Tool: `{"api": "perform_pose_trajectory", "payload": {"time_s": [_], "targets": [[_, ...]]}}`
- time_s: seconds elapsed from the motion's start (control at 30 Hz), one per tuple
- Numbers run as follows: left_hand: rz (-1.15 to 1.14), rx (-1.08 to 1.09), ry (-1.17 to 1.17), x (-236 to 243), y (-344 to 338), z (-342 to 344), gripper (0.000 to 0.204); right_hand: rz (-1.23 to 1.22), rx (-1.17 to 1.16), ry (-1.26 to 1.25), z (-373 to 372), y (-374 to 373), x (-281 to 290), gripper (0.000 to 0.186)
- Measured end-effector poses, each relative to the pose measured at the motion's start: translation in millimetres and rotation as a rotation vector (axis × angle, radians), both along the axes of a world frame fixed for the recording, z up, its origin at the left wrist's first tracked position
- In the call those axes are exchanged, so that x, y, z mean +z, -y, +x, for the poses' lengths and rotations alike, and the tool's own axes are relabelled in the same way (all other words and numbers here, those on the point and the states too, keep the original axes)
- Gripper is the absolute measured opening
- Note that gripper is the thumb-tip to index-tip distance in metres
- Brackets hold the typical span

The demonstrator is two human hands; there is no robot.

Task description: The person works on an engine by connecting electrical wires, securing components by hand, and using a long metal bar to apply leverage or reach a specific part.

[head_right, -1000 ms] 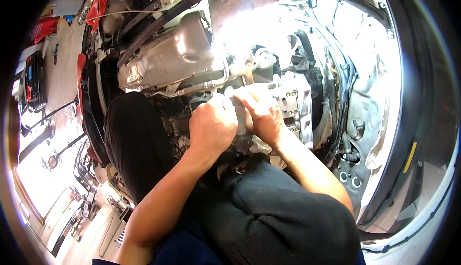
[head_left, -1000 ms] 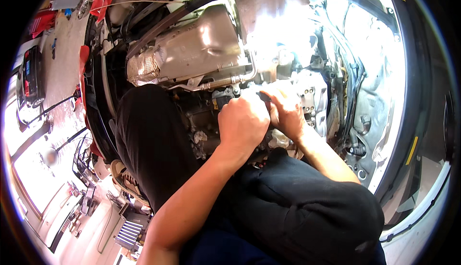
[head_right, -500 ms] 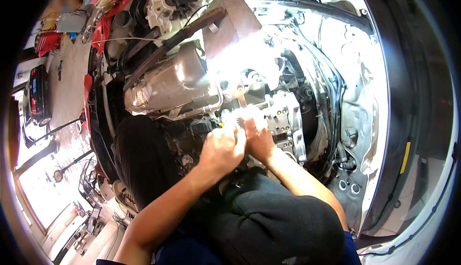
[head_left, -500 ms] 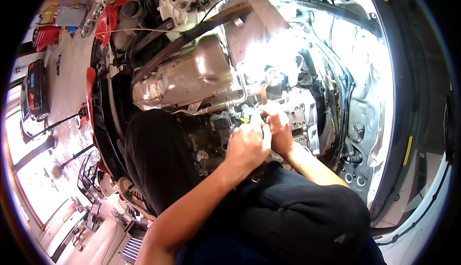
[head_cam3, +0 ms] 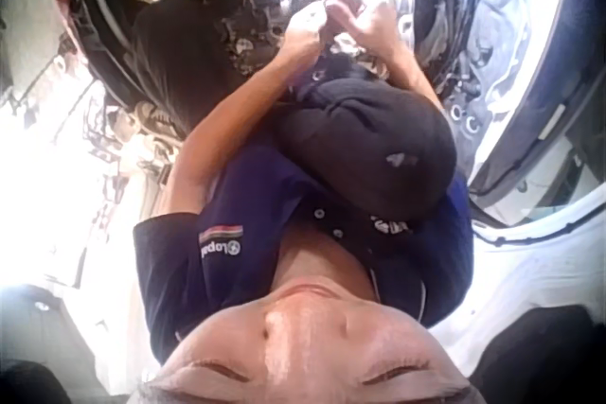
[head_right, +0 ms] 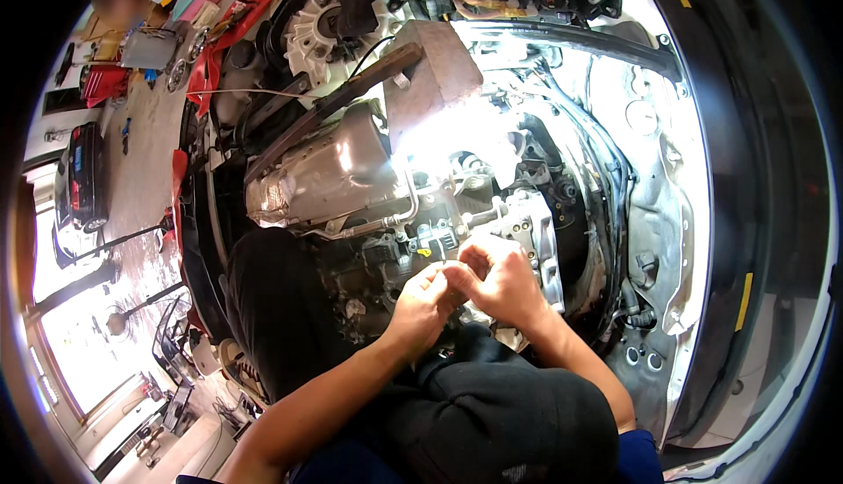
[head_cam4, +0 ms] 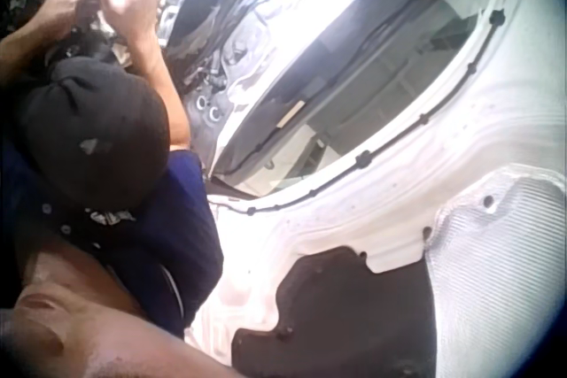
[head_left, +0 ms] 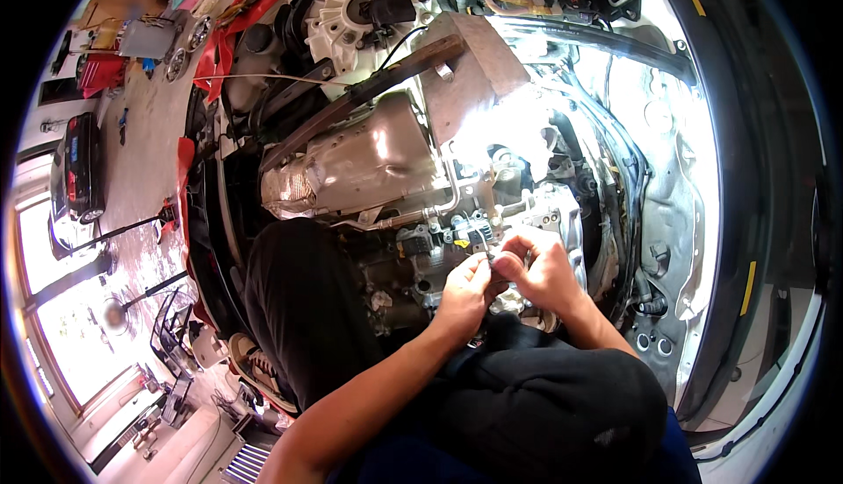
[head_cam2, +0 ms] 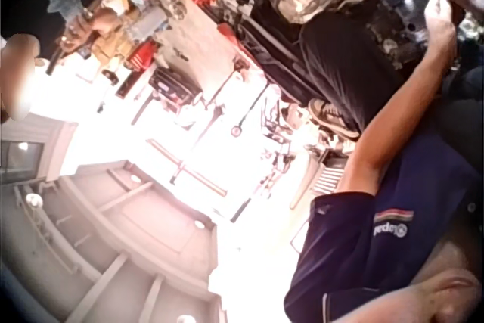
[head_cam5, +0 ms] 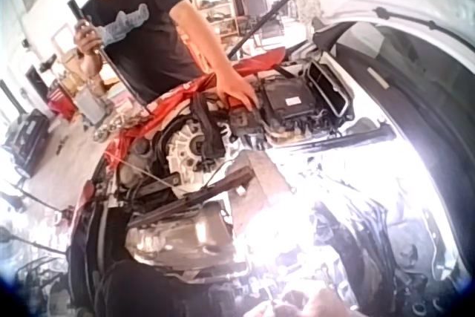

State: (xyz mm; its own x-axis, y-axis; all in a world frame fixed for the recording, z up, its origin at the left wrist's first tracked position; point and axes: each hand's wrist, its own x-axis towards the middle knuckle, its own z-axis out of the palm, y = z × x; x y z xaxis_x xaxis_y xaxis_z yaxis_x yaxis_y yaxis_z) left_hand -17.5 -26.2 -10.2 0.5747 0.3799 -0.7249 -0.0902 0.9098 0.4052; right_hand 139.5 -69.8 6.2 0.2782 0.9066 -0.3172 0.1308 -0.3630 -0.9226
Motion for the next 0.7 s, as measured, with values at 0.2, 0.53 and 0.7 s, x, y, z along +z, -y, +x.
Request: {"api": "perform_pose_trajectory", "payload": {"time_s": [0.2,0.53,0.7], "targets": [[-0.215,0.196,0.068,-5,12,-3,0.022,0.000,0.032,0.168,-25,0,5,0.026],[1.584,-0.548,-0.676,22,-45,-3,0.026,-0.207,-0.320,-0.262,-48,7,0,0.026],[1.772,-0.899,-0.611,31,-79,5,0.023,-0.021,-0.160,-0.110,-49,15,-16,0.031]]}}
